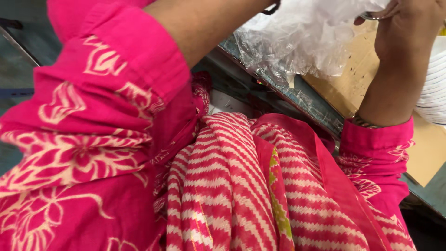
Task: The person wraps metal lamp reflectors in clear plastic film and presses each wrapped reflector into a white plastic cup holder, stacking the cups on the workbench. They repeatedly take a reflector from the pile, wrap it, seat it in a cup, and set the cup aside.
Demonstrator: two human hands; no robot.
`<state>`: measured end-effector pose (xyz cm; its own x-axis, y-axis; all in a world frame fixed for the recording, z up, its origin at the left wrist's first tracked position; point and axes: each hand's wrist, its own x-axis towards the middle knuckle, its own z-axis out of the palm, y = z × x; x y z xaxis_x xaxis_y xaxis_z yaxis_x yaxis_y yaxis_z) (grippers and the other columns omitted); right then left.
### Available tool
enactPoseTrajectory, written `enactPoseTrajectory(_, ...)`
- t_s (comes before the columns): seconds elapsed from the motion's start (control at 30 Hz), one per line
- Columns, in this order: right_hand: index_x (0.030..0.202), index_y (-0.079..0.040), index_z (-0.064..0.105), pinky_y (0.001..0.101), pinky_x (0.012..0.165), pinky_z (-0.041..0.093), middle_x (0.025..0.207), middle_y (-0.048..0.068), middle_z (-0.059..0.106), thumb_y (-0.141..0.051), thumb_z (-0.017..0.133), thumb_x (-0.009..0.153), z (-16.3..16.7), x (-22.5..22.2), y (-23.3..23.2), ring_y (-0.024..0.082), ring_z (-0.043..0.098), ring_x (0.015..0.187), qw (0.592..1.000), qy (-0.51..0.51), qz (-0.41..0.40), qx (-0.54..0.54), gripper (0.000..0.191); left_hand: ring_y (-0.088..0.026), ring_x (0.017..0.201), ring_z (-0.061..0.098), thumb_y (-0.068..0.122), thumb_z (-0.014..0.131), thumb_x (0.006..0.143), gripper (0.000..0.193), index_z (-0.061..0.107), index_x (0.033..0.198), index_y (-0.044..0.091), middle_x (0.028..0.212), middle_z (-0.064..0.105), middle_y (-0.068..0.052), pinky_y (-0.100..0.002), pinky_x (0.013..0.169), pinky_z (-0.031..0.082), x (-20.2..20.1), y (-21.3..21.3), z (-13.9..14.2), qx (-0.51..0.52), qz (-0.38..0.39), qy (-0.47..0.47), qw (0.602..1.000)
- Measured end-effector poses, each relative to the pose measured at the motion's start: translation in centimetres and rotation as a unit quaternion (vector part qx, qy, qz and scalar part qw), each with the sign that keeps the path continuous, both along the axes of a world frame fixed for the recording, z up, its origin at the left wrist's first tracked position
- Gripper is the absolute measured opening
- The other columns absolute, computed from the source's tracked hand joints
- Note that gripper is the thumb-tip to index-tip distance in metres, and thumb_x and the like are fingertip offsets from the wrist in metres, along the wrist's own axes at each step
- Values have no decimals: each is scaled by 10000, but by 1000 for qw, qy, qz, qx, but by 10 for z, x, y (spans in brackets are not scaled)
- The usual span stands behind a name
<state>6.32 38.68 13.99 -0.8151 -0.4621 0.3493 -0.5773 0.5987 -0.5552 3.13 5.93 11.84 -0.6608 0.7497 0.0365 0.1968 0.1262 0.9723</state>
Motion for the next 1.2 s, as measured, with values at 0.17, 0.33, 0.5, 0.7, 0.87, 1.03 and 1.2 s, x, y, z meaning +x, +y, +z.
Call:
enactPoseTrajectory(0.17,1164,106,543,338,725,620,1021,168,651,6,408,1217,-1,3,-11,237,711,864,995,-10,15,-95,176,-340,966,687,543,793,901,623,610,1232,47,1056,713,-178,-460,819,551,12,1,16,-53,-6,41,998)
enactPoseTrajectory(0.33,1140,9,501,281,638,409,908,62,515,-116,584,1222,-39,-13,-19,148,454,714,941,-93,-93,-313,171,-354,986,690,582,812,870,695,593,1267,55,1077,712,-186,-465,823,549,8,4,54,-106,45,131,985)
enactPoseTrajectory(0.5,838,-82,366,246,593,215,753,-28,321,-272,586,1244,-80,-7,-29,84,243,647,945,-78,-115,-295,499,-412,1033,678,637,887,829,884,518,1353,29,1147,704,-236,-496,819,552,43,16,34,-40,188,371,908)
enactPoseTrajectory(0.7,1216,-37,594,336,1035,502,1151,22,587,-421,414,1172,-79,30,-69,148,580,1095,891,-119,-182,-398,426,-382,1022,731,536,888,828,1006,333,1566,139,1151,751,-151,-479,907,568,62,5,14,-48,124,164,978)
enactPoseTrajectory(0.87,1193,17,625,307,955,534,1125,100,668,-384,416,1103,-30,55,-110,160,632,1033,814,-322,14,-483,461,-328,1365,643,369,920,812,987,352,1579,119,1456,629,-176,-410,1148,504,78,-19,38,60,77,82,992)
enactPoseTrajectory(1.03,1141,76,674,298,929,547,1148,120,674,-447,438,1103,7,67,-127,176,658,1033,864,-253,12,-435,574,-350,1429,555,349,945,774,987,417,1560,71,1521,548,-187,-441,1189,459,98,-27,62,2,114,157,981)
enactPoseTrajectory(1.2,1256,45,631,272,964,526,1252,109,623,-473,460,1166,16,75,-134,143,634,1045,907,-130,-21,-401,553,-342,1325,615,400,922,808,935,418,1546,121,1459,538,-167,-396,1114,558,105,-28,83,-24,153,274,949)
